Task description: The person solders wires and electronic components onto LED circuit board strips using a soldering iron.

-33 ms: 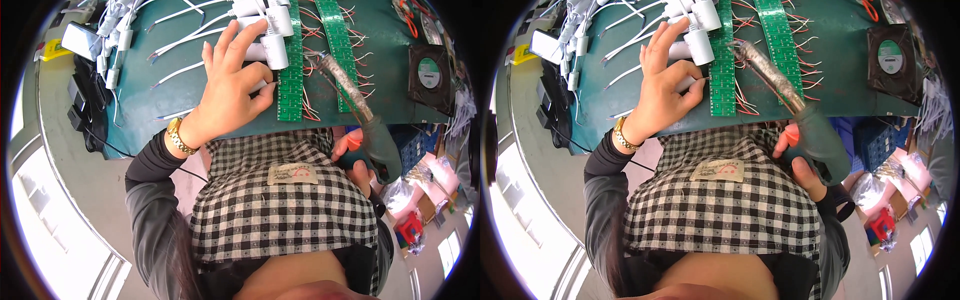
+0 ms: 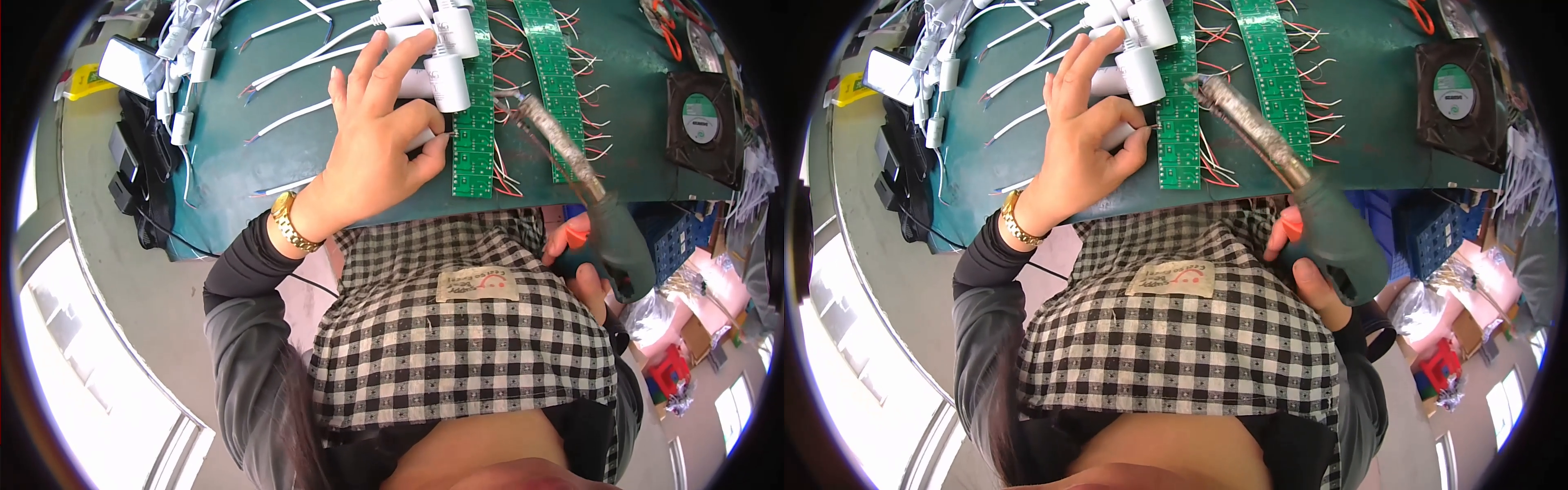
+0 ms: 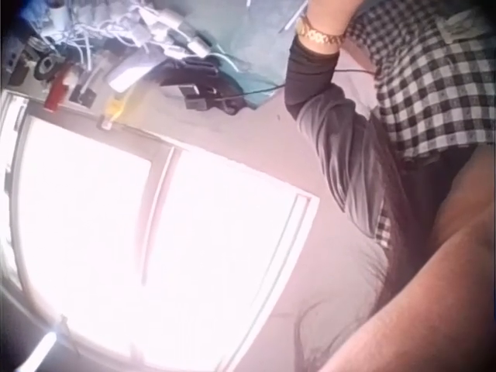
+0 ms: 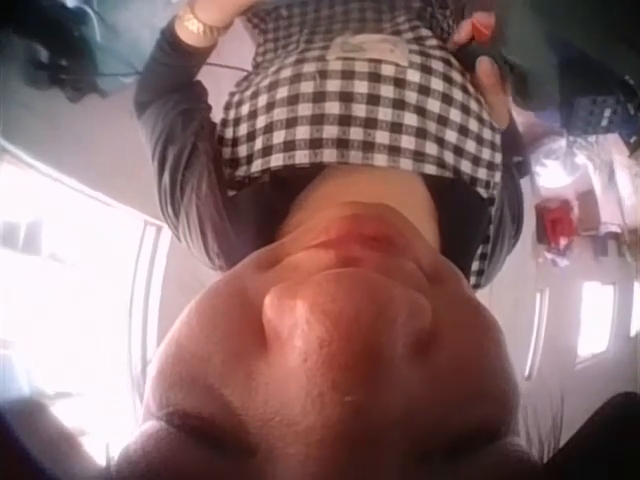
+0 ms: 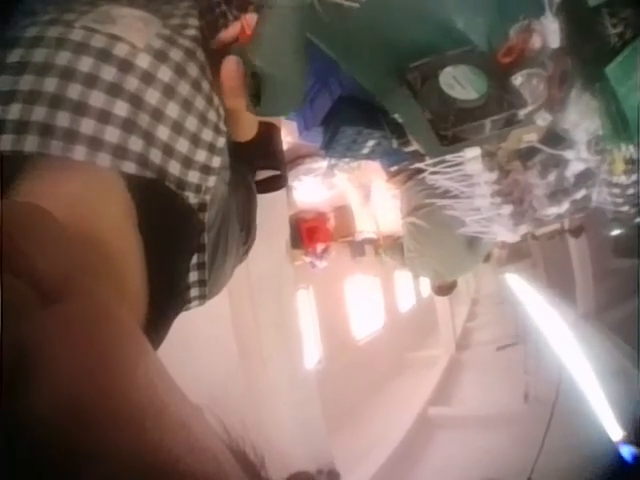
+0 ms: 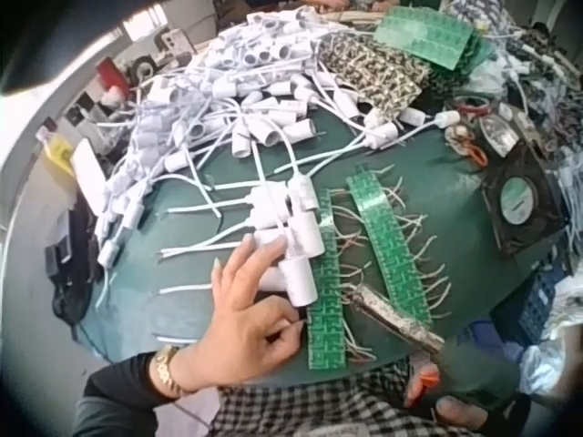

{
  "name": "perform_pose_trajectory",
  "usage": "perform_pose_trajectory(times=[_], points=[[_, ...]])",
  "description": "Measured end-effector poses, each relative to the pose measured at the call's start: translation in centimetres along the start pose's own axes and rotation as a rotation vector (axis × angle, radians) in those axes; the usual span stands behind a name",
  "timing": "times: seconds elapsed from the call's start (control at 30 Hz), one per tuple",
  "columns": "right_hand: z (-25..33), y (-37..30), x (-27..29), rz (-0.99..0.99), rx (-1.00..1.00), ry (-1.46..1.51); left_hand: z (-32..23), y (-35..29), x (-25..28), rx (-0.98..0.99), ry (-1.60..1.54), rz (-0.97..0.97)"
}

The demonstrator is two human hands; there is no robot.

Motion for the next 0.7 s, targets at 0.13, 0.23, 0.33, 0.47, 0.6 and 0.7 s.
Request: perform_pose_trajectory(times=[0.13, 0.23, 0.33, 0.47, 0.6, 0.7], points=[[1.16, 0.29, -0.73, -0.004, -0.151, -0.175, 0.10, -0.09, -0.01, 0.004, -0.018, 0.008], [1.02, 0.31, -0.89, 0.013, -0.185, -0.178, 0.00, 0.17, -0.18, 0.012, -0.001, 0.030], [0.37, -0.03, -0.64, -0.010, -0.159, -0.149, -0.08, 0.24, -0.27, 0.006, 0.009, 0.026], [0.30, 0.02, -0.52, 0.019, -0.137, -0.206, -0.11, 0.17, -0.46, 0.000, 0.006, 0.008], [0.62, 0.15, -0.55, 0.019, -0.190, -0.165, -0.02, 0.10, -0.50, -0.002, 0.005, -0.012], [0.70, -0.29, -0.92, -0.101, -0.126, -0.156, -0.29, 0.11, -0.34, 0.020, 0.019, -0.006]])
Point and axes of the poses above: each hand's wrist, its own y-axis towards the middle knuckle, its own x-axis out of the back of the hand, z = x × y, the point moved 4 cm from there along y, towards the middle knuckle, and after that the axes turned 15 degrees about z, right-handed, at the moved point
